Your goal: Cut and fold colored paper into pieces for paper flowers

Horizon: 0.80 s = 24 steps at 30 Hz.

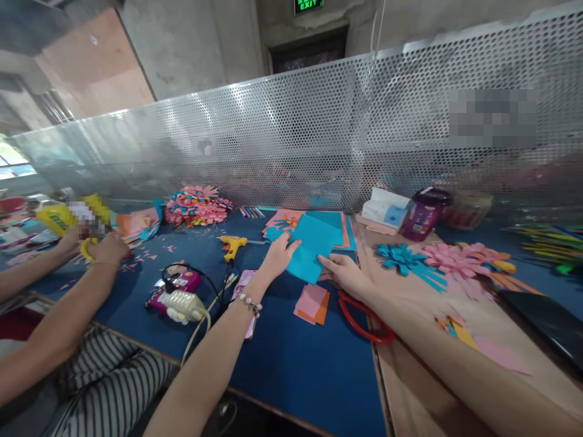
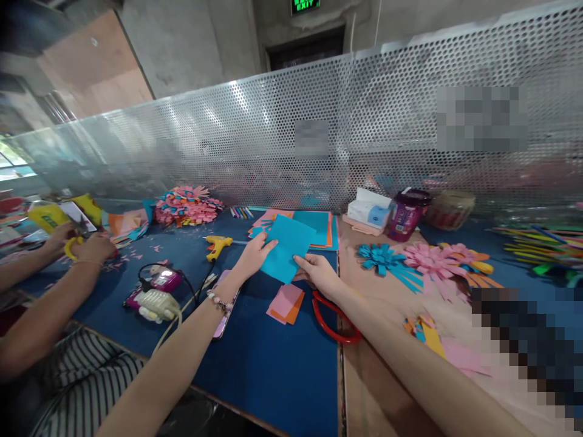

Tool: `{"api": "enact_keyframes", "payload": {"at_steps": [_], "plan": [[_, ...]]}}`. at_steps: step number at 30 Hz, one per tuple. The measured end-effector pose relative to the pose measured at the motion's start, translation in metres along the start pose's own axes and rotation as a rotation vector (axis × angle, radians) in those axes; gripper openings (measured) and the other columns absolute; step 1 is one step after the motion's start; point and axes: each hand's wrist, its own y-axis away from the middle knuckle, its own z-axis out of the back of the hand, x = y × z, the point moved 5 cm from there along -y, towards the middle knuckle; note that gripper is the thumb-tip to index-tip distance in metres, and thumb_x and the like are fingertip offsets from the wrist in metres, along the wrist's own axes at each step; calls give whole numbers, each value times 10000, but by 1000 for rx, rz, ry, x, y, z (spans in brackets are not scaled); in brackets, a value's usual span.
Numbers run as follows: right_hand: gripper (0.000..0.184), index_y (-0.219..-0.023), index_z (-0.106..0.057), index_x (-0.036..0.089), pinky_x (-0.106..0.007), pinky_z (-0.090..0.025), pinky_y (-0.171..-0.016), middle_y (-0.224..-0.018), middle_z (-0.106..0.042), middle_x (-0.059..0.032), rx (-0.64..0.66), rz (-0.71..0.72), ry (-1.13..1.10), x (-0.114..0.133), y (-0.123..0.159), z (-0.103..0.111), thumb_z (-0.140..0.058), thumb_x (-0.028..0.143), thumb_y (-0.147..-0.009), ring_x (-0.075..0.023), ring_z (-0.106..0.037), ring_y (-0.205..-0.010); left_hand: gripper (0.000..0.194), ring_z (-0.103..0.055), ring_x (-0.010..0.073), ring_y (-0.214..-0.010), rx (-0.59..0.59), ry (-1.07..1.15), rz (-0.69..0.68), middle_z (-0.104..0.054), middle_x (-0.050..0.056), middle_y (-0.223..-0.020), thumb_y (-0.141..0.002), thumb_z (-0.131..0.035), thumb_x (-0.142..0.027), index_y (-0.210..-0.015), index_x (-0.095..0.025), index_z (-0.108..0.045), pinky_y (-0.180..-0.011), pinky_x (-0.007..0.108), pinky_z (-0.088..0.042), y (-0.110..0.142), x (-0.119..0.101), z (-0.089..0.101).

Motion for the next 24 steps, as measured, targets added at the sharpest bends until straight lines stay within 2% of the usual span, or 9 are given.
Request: {"api": "enact_keyframes", "payload": {"at_steps": [2, 5, 7, 9, 11, 15, 18, 24], "plan": [[301, -812, -603, 143, -163, -365, -338, -749, -704, -83, -33, -11, 36, 1, 2, 1, -617, 441, -769, -154, -655, -579, 231, -473, 133, -656, 2, 15, 1, -459, -11, -683, -849, -469, -358, -710, -190, -391, -638, 262, -357, 0, 0, 0], [294, -809, -593, 153, -142, -255, -282, -710, -700, -68, -50, -24, 42, 3, 4, -1, -628, 440, -758, -152, -652, -547, 217, -487, 139, -679, 8, 42, 12, -483, -1, -716, -850, -465, -360, -732, -187, -410, -653, 267, -367, 0, 0, 0], [279, -819, -603, 153, -144, -312, -307, -708, -699, -59, -36, -29, 37, 6, 5, -4, -643, 420, -749, -147, -654, -554, 215, -496, 143, -693, 9, 45, 21, -494, 3, -728, -849, -466, -365, -741, -186, -420, -660, 271, -371, 0, 0, 1], [263, -821, -619, 147, -176, -448, -418, -719, -700, -54, -17, -9, 23, 8, 6, -7, -659, 393, -740, -142, -656, -581, 221, -494, 143, -686, 5, 35, 23, -486, -1, -714, -845, -472, -370, -732, -188, -416, -654, 270, -370, 0, -1, 2], [255, -813, -627, 144, -217, -513, -524, -720, -699, -50, -14, 11, 10, 10, 6, -8, -666, 384, -735, -139, -656, -593, 226, -489, 141, -675, 0, 36, 17, -477, -6, -698, -841, -477, -372, -724, -190, -411, -649, 269, -369, 0, -1, 2], [259, -763, -621, 143, -201, -506, -513, -694, -694, -48, -53, -21, 5, 10, 7, -7, -666, 396, -733, -133, -653, -575, 216, -503, 144, -691, 12, 76, 11, -511, 4, -728, -850, -456, -370, -738, -187, -430, -665, 273, -384, 0, -3, 3], [260, -775, -636, 129, -230, -535, -605, -700, -690, -52, -38, -12, -17, 11, 7, -7, -681, 380, -723, -129, -651, -595, 220, -502, 144, -685, 17, 91, 22, -515, 3, -725, -848, -456, -373, -731, -189, -425, -661, 273, -389, 0, -3, 3], [257, -831, -655, 132, -223, -531, -625, -719, -684, -36, -11, -9, -7, 7, 6, -4, -707, 348, -701, -102, -630, -585, 223, -501, 142, -676, 12, 96, 21, -498, 1, -709, -849, -457, -367, -721, -192, -403, -658, 269, -391, -1, -4, 2]]}}
